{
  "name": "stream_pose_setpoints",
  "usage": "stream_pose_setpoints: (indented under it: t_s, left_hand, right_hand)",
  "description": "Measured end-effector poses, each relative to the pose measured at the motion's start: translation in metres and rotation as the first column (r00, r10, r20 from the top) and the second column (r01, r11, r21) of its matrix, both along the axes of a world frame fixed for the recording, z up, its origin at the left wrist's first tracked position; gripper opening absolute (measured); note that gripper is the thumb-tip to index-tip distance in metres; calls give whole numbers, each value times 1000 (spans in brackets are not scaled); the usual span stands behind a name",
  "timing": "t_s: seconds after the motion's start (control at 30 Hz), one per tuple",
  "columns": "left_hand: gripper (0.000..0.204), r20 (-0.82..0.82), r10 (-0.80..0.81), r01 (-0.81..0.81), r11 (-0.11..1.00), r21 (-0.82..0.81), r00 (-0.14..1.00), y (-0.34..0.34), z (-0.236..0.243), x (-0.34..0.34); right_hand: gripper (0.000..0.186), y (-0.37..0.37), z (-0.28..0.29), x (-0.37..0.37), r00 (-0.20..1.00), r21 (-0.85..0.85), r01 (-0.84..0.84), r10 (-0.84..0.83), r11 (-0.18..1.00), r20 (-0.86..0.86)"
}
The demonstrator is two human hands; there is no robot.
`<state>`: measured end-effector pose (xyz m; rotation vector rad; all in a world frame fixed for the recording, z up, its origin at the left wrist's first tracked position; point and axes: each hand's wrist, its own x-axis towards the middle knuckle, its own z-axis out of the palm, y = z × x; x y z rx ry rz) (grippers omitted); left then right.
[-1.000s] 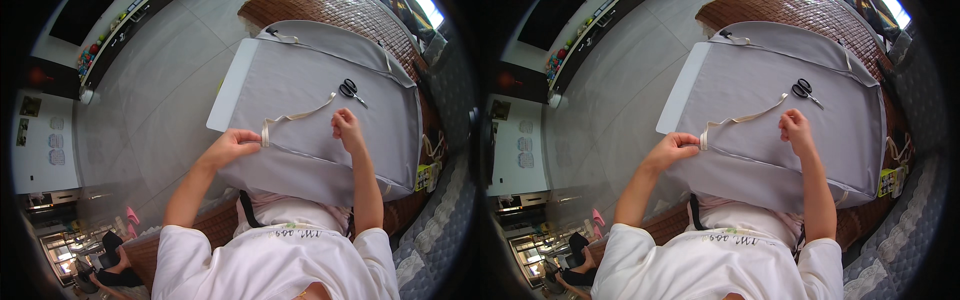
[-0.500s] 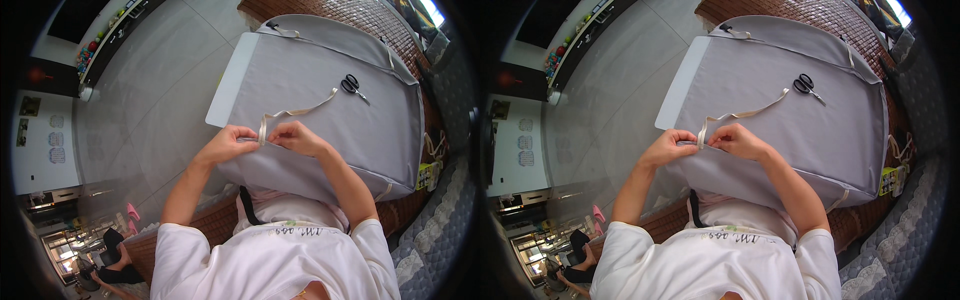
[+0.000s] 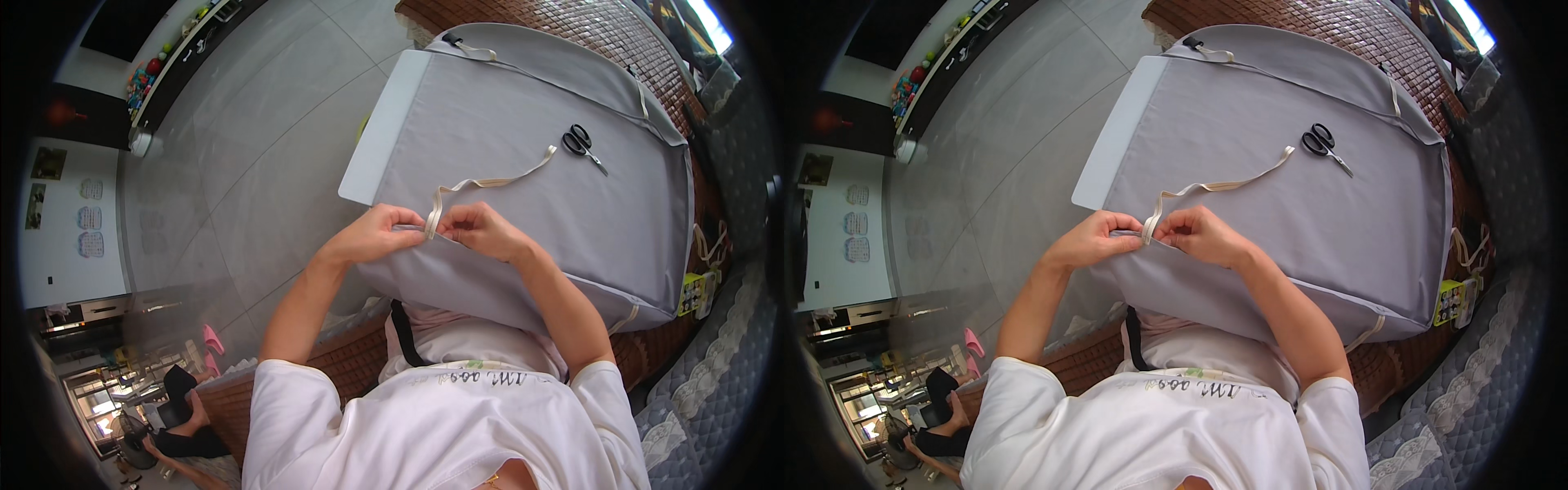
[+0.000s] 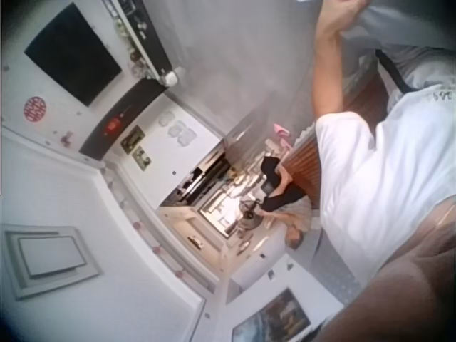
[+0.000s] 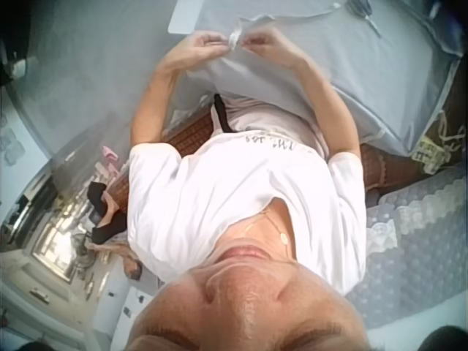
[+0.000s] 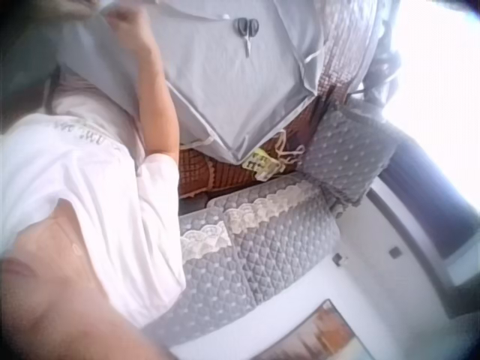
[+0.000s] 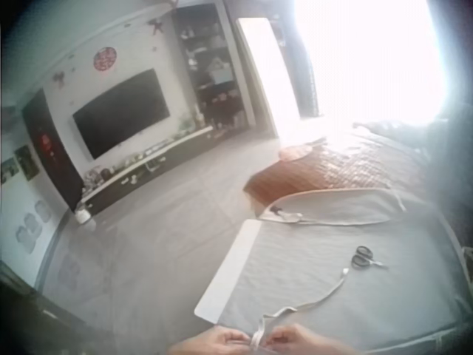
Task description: The person sews a white fabric strap onto a grey bag by hand, cuts the strap with scissors, and then threads it through a plastic buckle.
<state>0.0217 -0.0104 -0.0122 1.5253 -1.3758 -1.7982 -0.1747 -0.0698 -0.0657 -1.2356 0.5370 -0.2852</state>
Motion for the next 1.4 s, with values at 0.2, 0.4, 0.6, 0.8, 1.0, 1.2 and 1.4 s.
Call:
stream_pose_setpoints:
  t_s: [0.2,0.4,0.6,0.8,1.0,1.2,1.4]
  left_hand:
    - [21,-26,-1,2,999,46,1000,0,-2,0]
    - [22,31,27,-27,1000,-9,999,1,-5,-1]
    - [22,-2,62,-62,998,-11,998,4,-8,-4]
    - [21,19,88,-88,996,-25,996,4,-10,-7]
    - [24,43,143,-143,990,-3,989,3,-7,-8]
    - [23,-52,143,-140,989,51,988,4,-11,-5]
    - [22,-68,121,-114,989,89,990,3,-10,-7]
  right_hand:
    - [9,2,3,0,999,-20,8,-9,1000,-53]
    - [7,8,6,0,996,-12,64,-65,998,-54]
    - [6,17,8,0,984,-3,127,-127,992,-127]
    - [6,21,10,1,976,70,206,-200,976,-84]
    - [12,18,8,-8,989,144,149,-143,978,-49]
    - [20,15,5,-4,970,144,205,-220,968,100]
    - [27,23,1,-2,960,2,276,-275,961,57]
